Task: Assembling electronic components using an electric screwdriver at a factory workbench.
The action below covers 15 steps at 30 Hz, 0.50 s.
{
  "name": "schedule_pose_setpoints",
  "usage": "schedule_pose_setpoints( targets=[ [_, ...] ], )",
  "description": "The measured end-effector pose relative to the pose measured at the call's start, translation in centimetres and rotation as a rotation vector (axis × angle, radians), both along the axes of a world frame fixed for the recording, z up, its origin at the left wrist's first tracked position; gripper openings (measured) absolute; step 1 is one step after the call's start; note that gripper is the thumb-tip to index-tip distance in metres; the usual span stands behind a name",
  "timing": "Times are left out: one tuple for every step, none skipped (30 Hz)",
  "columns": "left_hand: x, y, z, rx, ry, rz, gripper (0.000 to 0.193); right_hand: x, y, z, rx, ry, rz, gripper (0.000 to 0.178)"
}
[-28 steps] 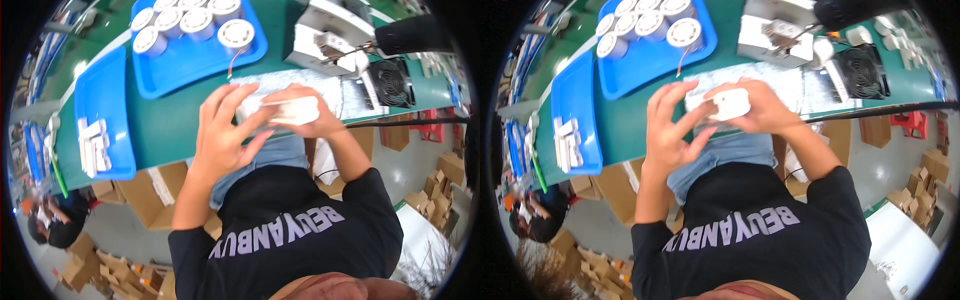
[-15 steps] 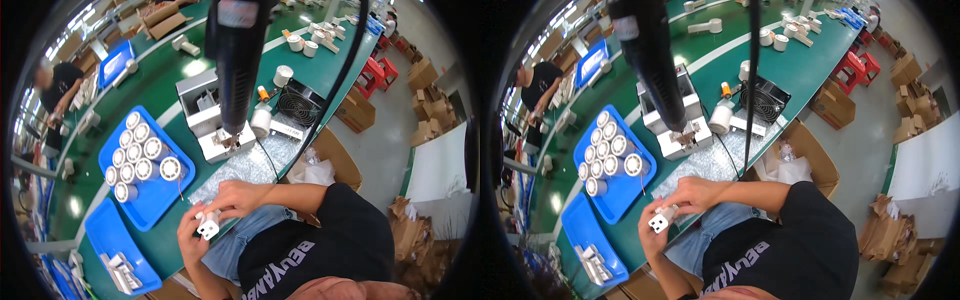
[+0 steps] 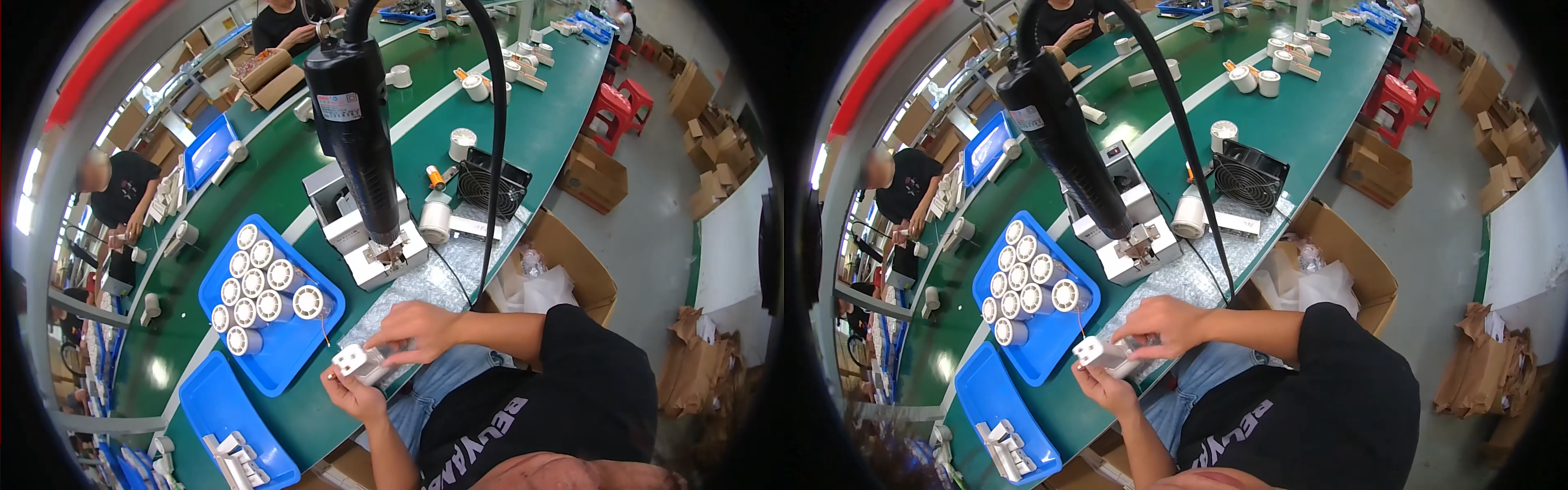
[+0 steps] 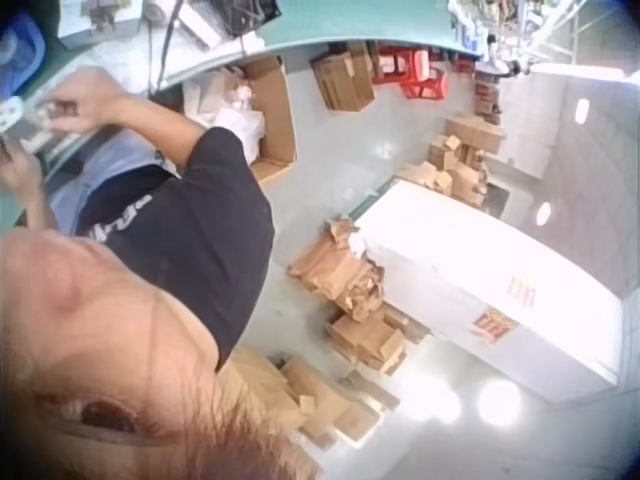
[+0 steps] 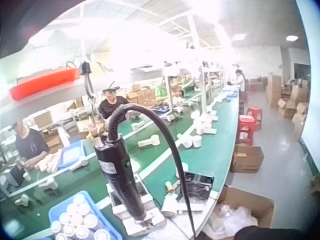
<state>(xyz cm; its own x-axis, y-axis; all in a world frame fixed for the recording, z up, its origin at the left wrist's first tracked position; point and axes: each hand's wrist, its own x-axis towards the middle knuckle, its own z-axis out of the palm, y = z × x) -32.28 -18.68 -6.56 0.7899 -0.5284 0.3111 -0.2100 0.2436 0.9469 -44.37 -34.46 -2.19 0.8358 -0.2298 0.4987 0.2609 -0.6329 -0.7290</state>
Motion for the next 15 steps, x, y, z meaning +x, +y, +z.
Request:
schedule_pose_setpoints(
  targets=[
    [-0.3, -0.2, -0.1, -0.081, -0.021, 0.050, 0.018, -0.6, -0.3, 1.1, -0.017, -0.204, -0.095, 0.036],
    [-0.1, -0.4, -0.3, -0.028, -0.068, 0.106, 0.020, -0.8, -1.0, 1.9, -0.136, -0.388, -0.313, 0.045],
    [-0.4, -0.8, 0.2, -0.027, -0.071, 0.107, 0.020, -1.1, -1.9, 2.7, -0.253, -0.572, -0.536, 0.055],
    [-0.7, -1.3, 0.9, -0.033, -0.113, 0.139, 0.019, -0.9, -2.8, 3.9, -0.214, -0.653, -0.635, 0.065],
    [-0.9, -1.8, 1.4, -0.038, -0.156, 0.170, 0.018, -0.3, -3.7, 5.3, -0.174, -0.733, -0.735, 0.074],
    [-1.2, -2.3, 1.6, -0.077, -0.167, 0.158, 0.021, 0.3, -4.4, 7.1, -0.166, -0.721, -0.765, 0.077],
    [-1.4, -2.2, 1.5, -0.073, -0.170, 0.157, 0.021, 1.2, -4.9, 8.9, -0.157, -0.710, -0.794, 0.081],
    [-1.6, -2.3, 1.4, -0.056, -0.195, 0.164, 0.021, 2.0, -5.4, 10.3, -0.171, -0.685, -0.789, 0.078],
    [-1.6, -2.3, 1.3, -0.036, -0.222, 0.177, 0.021, 2.9, -5.7, 11.2, -0.180, -0.662, -0.778, 0.075],
    [-1.4, -2.2, 0.8, -0.008, -0.300, 0.173, 0.019, 3.5, -5.8, 11.4, -0.174, -0.664, -0.777, 0.075],
    [-1.4, -1.9, 0.6, -0.001, -0.302, 0.178, 0.019, 4.1, -5.8, 11.5, 0.013, -0.633, -0.687, 0.073],
    [-1.6, -1.7, 0.6, 0.036, -0.300, 0.148, 0.018, 4.7, -5.7, 11.4, 0.201, -0.592, -0.579, 0.072],
    [-1.6, -1.6, 0.6, 0.077, -0.296, 0.120, 0.017, 4.6, -5.5, 11.8, 0.215, -0.582, -0.560, 0.072],
    [-1.4, -2.0, 0.6, 0.094, -0.289, 0.145, 0.017, 3.8, -5.3, 12.5, 0.252, -0.573, -0.527, 0.064],
    [-1.2, -2.3, 0.7, 0.073, -0.298, 0.113, 0.013, 3.0, -4.9, 13.0, 0.301, -0.553, -0.487, 0.056]
  ],
)
